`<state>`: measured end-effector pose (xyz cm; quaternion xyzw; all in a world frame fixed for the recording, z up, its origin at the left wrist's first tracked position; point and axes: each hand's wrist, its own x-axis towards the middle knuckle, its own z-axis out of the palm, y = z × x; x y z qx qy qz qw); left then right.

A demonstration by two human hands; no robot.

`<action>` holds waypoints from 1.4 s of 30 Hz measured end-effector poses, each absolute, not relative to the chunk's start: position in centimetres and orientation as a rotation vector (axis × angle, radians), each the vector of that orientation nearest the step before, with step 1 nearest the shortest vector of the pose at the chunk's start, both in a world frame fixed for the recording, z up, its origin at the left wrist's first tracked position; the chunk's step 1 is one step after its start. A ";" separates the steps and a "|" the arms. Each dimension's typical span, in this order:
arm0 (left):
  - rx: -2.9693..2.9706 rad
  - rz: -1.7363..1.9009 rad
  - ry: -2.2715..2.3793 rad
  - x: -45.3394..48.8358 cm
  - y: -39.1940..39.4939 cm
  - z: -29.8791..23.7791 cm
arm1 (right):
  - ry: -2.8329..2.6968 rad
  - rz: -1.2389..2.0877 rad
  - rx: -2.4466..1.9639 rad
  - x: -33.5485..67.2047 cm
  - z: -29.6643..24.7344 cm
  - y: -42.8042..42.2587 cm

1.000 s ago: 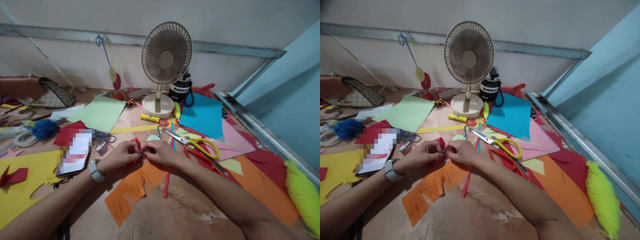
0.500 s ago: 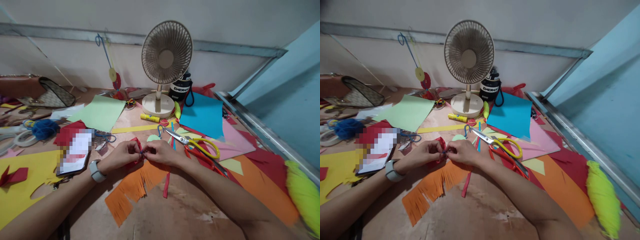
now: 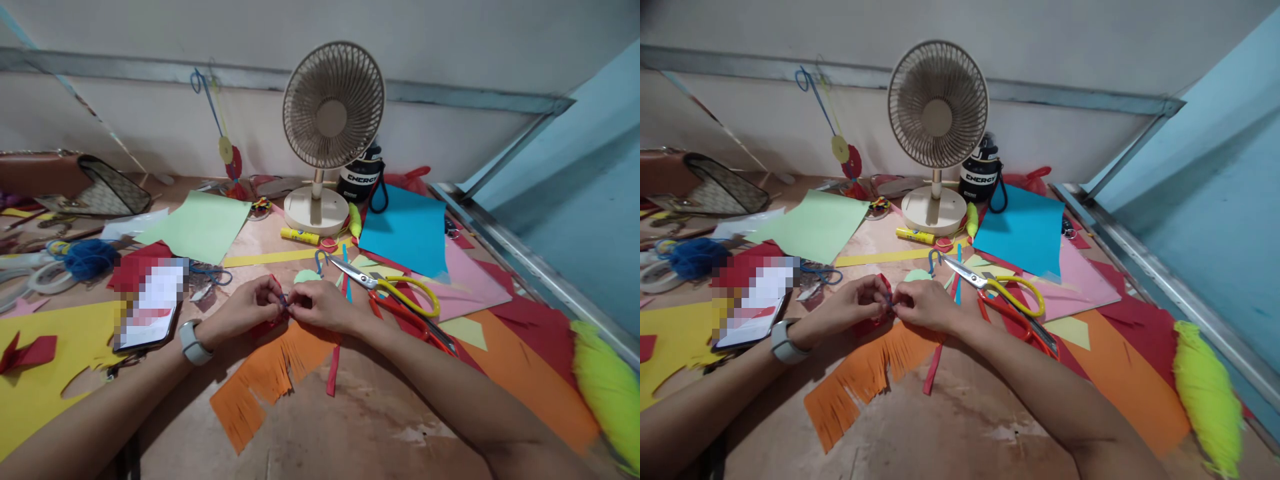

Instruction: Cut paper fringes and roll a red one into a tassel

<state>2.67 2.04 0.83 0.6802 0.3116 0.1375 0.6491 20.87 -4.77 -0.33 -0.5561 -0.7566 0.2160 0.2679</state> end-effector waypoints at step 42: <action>1.528 0.345 0.635 2.6 2.1 0.2 | -2.099 0.454 -1.392 21.0 -0.6 -4.9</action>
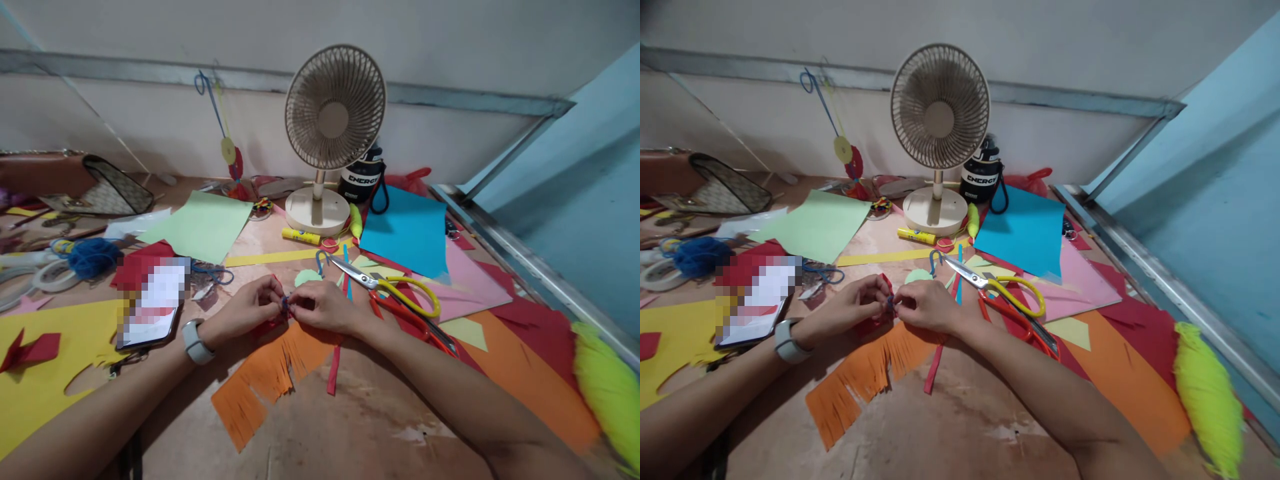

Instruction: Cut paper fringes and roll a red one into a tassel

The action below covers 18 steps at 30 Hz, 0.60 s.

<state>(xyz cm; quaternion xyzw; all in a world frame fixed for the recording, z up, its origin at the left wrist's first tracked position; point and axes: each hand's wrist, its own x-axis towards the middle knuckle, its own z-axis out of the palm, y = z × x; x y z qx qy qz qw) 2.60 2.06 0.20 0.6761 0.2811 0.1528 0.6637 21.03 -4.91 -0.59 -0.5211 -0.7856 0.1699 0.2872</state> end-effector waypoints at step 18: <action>1.610 0.321 0.684 2.5 2.1 0.5 | -2.089 0.363 -1.310 20.9 -1.1 -5.0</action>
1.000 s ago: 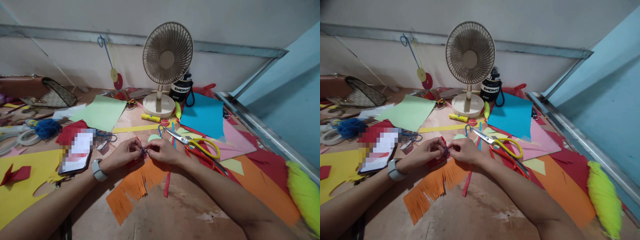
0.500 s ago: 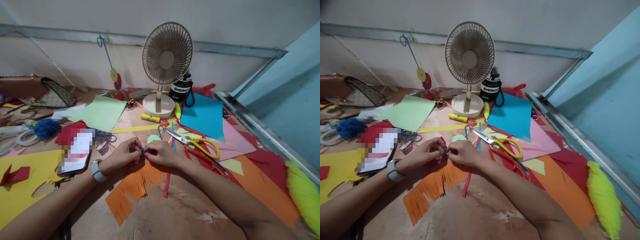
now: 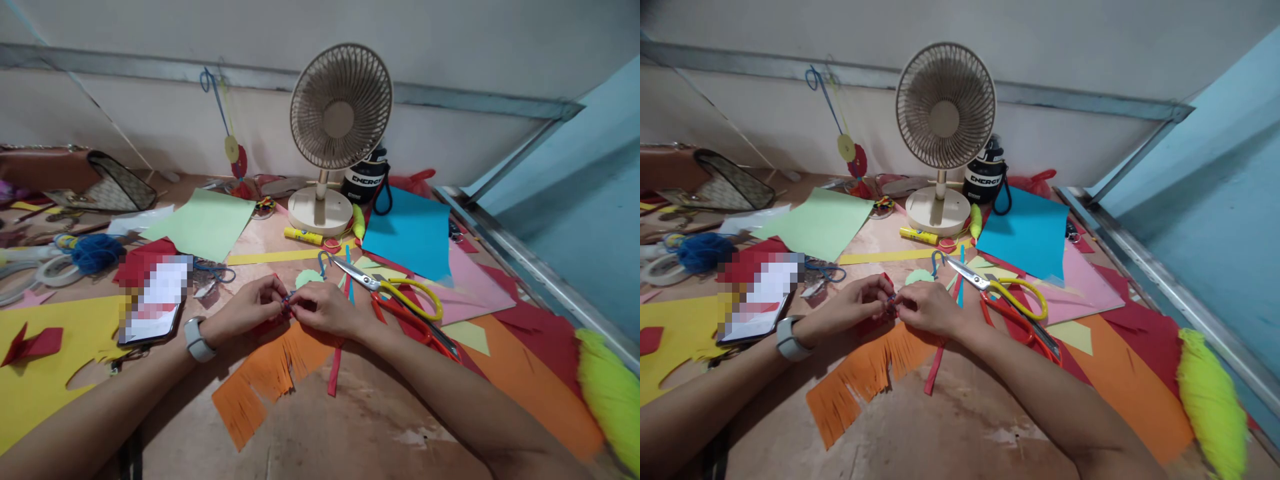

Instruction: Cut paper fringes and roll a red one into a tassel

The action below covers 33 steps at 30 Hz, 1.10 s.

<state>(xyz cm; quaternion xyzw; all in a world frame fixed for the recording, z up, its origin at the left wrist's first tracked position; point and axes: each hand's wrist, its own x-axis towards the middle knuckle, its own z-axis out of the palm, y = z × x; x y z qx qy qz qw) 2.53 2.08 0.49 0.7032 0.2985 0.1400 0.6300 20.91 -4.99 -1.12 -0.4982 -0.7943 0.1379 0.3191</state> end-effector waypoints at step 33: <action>1.476 0.264 0.715 2.6 2.4 0.6 | -2.268 0.287 -1.229 20.5 -1.5 -5.9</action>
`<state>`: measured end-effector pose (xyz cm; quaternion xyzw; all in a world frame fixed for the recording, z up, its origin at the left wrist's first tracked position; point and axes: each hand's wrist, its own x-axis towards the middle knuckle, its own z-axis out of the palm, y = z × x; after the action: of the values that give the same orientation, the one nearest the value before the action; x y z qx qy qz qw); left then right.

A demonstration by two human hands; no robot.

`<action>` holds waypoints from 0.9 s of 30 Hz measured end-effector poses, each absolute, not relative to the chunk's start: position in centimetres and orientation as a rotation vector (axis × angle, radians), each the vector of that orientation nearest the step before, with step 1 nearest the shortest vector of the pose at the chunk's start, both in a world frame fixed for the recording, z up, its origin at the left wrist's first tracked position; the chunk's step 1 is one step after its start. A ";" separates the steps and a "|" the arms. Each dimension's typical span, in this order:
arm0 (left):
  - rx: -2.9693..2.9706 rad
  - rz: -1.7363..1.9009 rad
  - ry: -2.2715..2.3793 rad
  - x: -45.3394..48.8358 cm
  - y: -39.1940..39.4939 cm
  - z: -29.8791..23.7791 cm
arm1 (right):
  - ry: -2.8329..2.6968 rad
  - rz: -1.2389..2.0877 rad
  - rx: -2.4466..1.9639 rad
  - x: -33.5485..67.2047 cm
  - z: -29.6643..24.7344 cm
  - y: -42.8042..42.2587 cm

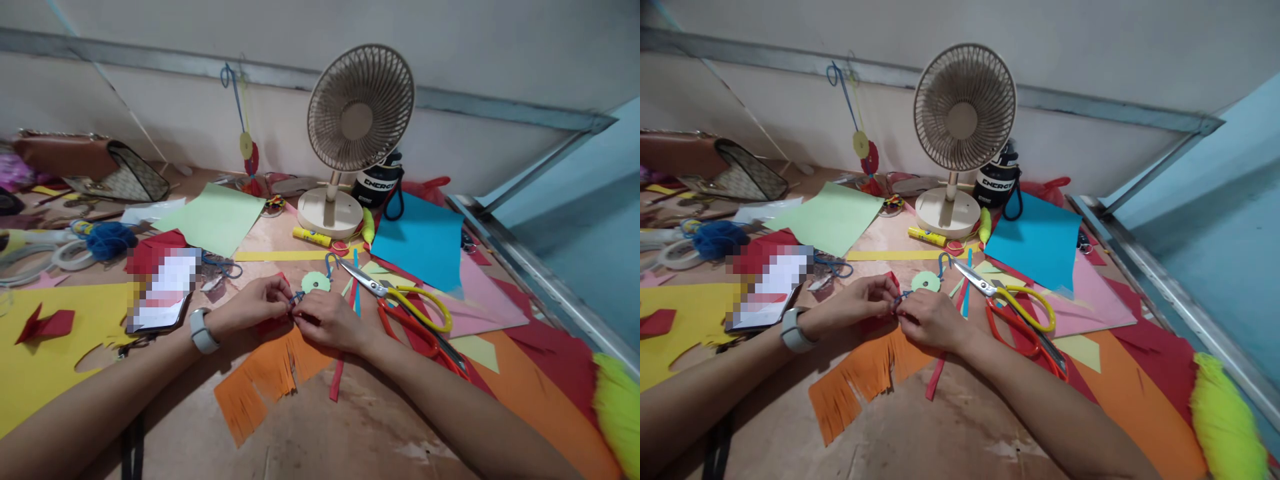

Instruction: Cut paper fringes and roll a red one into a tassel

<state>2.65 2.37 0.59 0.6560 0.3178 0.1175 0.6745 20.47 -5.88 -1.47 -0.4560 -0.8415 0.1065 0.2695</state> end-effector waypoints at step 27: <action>1.487 0.248 0.702 2.5 2.3 1.2 | -2.230 0.345 -1.234 20.5 -1.2 -5.9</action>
<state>2.51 2.34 1.24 0.6607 0.3121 0.1100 0.6738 20.46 -5.90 -1.20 -0.4604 -0.8321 0.1288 0.2811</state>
